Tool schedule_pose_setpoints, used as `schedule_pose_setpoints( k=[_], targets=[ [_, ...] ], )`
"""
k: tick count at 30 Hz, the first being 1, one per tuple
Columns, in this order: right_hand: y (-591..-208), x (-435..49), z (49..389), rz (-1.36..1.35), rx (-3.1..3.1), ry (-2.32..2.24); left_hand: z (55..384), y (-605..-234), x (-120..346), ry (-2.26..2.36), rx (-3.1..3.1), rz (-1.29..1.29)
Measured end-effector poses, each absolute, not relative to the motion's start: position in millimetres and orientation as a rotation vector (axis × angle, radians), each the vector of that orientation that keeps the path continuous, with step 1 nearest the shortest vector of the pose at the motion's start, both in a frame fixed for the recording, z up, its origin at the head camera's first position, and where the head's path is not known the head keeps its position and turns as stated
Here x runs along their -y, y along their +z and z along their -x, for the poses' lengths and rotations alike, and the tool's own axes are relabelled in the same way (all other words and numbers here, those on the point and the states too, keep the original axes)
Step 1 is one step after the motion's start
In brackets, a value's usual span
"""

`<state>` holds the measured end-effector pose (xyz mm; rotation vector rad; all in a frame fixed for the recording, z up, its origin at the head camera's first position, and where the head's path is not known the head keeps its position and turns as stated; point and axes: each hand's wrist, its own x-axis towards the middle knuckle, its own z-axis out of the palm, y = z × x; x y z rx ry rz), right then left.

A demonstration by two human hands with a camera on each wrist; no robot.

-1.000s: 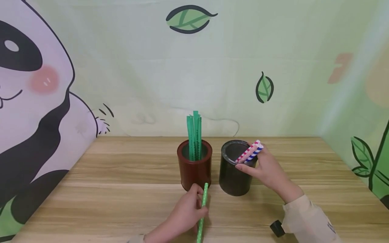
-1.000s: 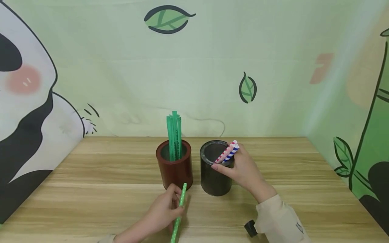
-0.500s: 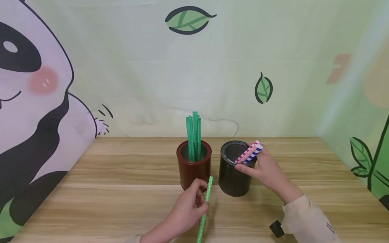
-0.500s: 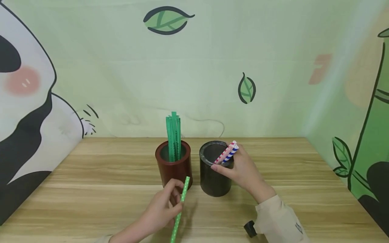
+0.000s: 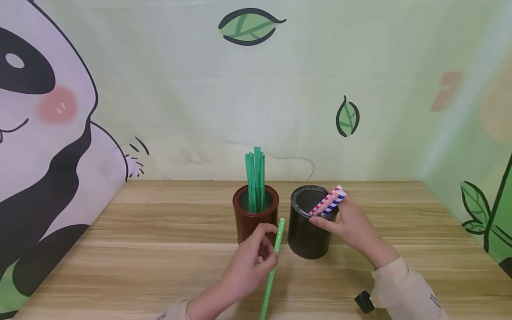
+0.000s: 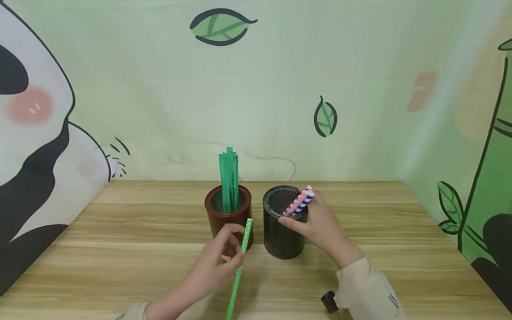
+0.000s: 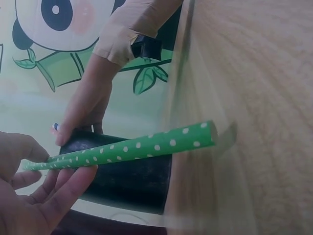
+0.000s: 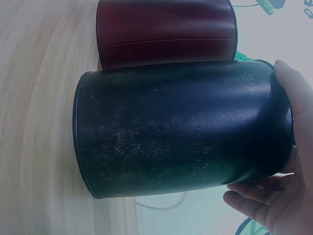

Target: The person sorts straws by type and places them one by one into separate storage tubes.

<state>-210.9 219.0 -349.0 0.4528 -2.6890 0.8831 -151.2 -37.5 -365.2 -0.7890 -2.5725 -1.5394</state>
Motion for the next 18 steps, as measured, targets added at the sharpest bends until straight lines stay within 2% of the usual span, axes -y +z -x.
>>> schedule_pose_setpoints(
  k=[18],
  targets=[
    [-350.0,-218.8,211.5,-0.473,2.674,0.900,165.3,-331.5,23.1,-1.425,2.409,0.831]
  ],
)
